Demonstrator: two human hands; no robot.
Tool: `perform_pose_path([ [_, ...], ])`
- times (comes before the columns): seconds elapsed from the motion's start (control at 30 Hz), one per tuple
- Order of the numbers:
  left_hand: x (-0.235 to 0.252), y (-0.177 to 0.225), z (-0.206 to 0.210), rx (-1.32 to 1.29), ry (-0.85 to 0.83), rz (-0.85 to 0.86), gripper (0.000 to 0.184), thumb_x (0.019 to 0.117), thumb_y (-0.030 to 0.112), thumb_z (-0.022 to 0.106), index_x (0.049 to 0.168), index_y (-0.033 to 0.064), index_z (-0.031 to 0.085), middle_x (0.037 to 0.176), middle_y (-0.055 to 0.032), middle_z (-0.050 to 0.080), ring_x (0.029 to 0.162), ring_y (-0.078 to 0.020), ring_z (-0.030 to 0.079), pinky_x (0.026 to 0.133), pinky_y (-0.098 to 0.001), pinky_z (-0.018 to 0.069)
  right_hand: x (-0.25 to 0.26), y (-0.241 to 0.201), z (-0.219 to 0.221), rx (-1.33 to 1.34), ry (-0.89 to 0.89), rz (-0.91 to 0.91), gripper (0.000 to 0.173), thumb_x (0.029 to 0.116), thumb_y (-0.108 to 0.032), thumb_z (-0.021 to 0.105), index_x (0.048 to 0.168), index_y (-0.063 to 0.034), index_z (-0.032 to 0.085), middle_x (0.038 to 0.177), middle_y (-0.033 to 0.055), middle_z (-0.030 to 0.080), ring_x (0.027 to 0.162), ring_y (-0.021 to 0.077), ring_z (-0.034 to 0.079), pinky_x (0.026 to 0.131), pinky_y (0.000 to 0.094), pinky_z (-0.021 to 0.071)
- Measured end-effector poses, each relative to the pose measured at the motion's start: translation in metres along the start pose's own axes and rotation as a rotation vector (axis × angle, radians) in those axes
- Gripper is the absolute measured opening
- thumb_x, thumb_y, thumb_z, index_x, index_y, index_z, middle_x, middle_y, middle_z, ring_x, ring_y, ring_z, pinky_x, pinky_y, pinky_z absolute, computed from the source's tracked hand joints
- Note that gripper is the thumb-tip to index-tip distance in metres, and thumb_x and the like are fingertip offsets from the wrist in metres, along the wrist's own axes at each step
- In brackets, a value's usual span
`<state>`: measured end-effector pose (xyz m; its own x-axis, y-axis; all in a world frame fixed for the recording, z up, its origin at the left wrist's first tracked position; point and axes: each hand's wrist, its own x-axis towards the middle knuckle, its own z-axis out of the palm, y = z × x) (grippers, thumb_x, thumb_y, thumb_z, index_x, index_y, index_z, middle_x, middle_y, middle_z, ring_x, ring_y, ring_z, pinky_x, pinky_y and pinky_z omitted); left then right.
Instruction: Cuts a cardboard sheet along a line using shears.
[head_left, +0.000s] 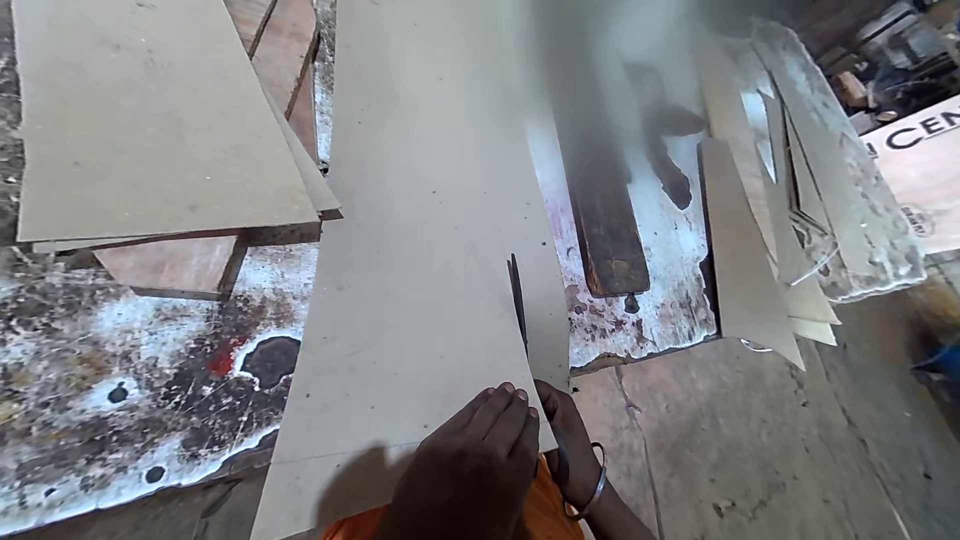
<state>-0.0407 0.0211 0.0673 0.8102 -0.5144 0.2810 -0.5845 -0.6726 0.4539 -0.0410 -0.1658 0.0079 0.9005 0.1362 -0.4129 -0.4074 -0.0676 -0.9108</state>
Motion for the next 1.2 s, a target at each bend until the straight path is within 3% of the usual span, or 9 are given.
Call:
perform_pose_path([
  [0.13,-0.001,0.005,-0.007,0.006,-0.003,0.037,0.026,0.1001,0.005,0.05,0.112,0.0045,0.073,0.118,-0.0103,0.075,0.116,-0.0243,0.071,0.103,-0.0348,0.0543,0.006,-0.009,-0.004,-0.039,-0.015,-0.016,0.013,0.097,-0.017,0.059,0.088,-0.0078,0.061,0.071,-0.0067,0.061,0.064,-0.0001,0.059,0.061,0.0199,0.0509],
  [0.37,-0.001,0.005,-0.005,0.007,-0.015,0.02,0.026,0.0989,0.003,0.05,0.111,0.0049,0.074,0.118,-0.0096,0.075,0.117,-0.0237,0.07,0.103,-0.034,0.0546,0.005,-0.004,-0.002,-0.038,0.003,0.012,0.014,0.0945,-0.018,0.061,0.084,-0.0093,0.059,0.066,-0.006,0.06,0.058,0.0017,0.058,0.055,0.0214,0.0499],
  [0.57,0.002,0.011,-0.017,0.059,-0.061,0.043,0.028,0.0999,0.002,0.049,0.113,0.0028,0.073,0.117,-0.0109,0.075,0.116,-0.0246,0.071,0.101,-0.0353,0.0552,0.009,-0.013,-0.004,-0.088,-0.01,0.019,0.013,0.0953,-0.017,0.06,0.086,-0.0083,0.061,0.069,-0.0063,0.059,0.062,0.0007,0.057,0.059,0.0206,0.0493],
  [0.8,0.002,0.015,-0.024,0.063,-0.103,0.044,0.028,0.1009,0.002,0.048,0.113,0.0018,0.073,0.117,-0.0117,0.075,0.115,-0.0248,0.071,0.1,-0.035,0.0555,0.004,-0.01,0.001,-0.061,0.005,0.008,0.014,0.0933,-0.015,0.06,0.081,-0.0095,0.061,0.065,-0.0064,0.06,0.058,0.0007,0.058,0.055,0.0207,0.0493],
  [0.97,-0.003,0.01,-0.026,-0.078,-0.123,0.046,0.029,0.1019,0.001,0.047,0.119,0.0032,0.071,0.127,-0.0122,0.072,0.123,-0.0275,0.067,0.106,-0.0378,0.0525,-0.001,-0.006,0.0,0.047,-0.011,-0.008,0.017,0.0953,-0.023,0.062,0.083,-0.0107,0.062,0.068,-0.0074,0.063,0.061,0.0002,0.06,0.058,0.0203,0.0515],
  [1.03,-0.011,0.006,-0.032,-0.105,-0.188,0.005,0.032,0.1051,0.006,0.046,0.128,0.0091,0.068,0.136,-0.0097,0.067,0.132,-0.0277,0.061,0.11,-0.041,0.0487,0.002,-0.01,-0.002,0.079,-0.041,0.001,0.029,0.0916,-0.039,0.07,0.085,-0.0115,0.064,0.069,-0.0076,0.063,0.061,0.0003,0.06,0.058,0.0203,0.0507],
  [1.1,-0.025,-0.006,-0.056,-0.178,-0.33,-0.091,0.033,0.1084,0.02,0.047,0.136,0.0156,0.065,0.146,-0.0094,0.06,0.14,-0.0291,0.053,0.116,-0.0472,0.0417,0.0,-0.017,-0.004,0.117,-0.068,0.031,0.035,0.089,-0.046,0.073,0.088,-0.0115,0.067,0.07,-0.0061,0.066,0.061,0.0018,0.062,0.057,0.0213,0.0526],
  [1.17,-0.046,-0.043,-0.088,-0.35,-0.415,-0.188,0.042,0.1041,0.035,0.057,0.14,0.0138,0.062,0.152,-0.0173,0.053,0.145,-0.0362,0.045,0.121,-0.0553,0.0332,-0.003,-0.027,-0.006,0.151,-0.073,0.054,0.034,0.0899,-0.046,0.072,0.092,-0.0131,0.069,0.072,-0.0063,0.069,0.061,0.002,0.064,0.056,0.0213,0.0544],
  [1.2,-0.062,-0.068,-0.099,-0.416,-0.353,-0.22,0.045,0.1013,0.033,0.061,0.139,0.0089,0.063,0.15,-0.0227,0.053,0.143,-0.0408,0.046,0.12,-0.0588,0.0333,-0.005,-0.031,-0.007,0.175,-0.075,0.06,0.033,0.0898,-0.046,0.072,0.094,-0.0137,0.07,0.073,-0.0062,0.07,0.062,0.002,0.065,0.056,0.0213,0.0549],
])
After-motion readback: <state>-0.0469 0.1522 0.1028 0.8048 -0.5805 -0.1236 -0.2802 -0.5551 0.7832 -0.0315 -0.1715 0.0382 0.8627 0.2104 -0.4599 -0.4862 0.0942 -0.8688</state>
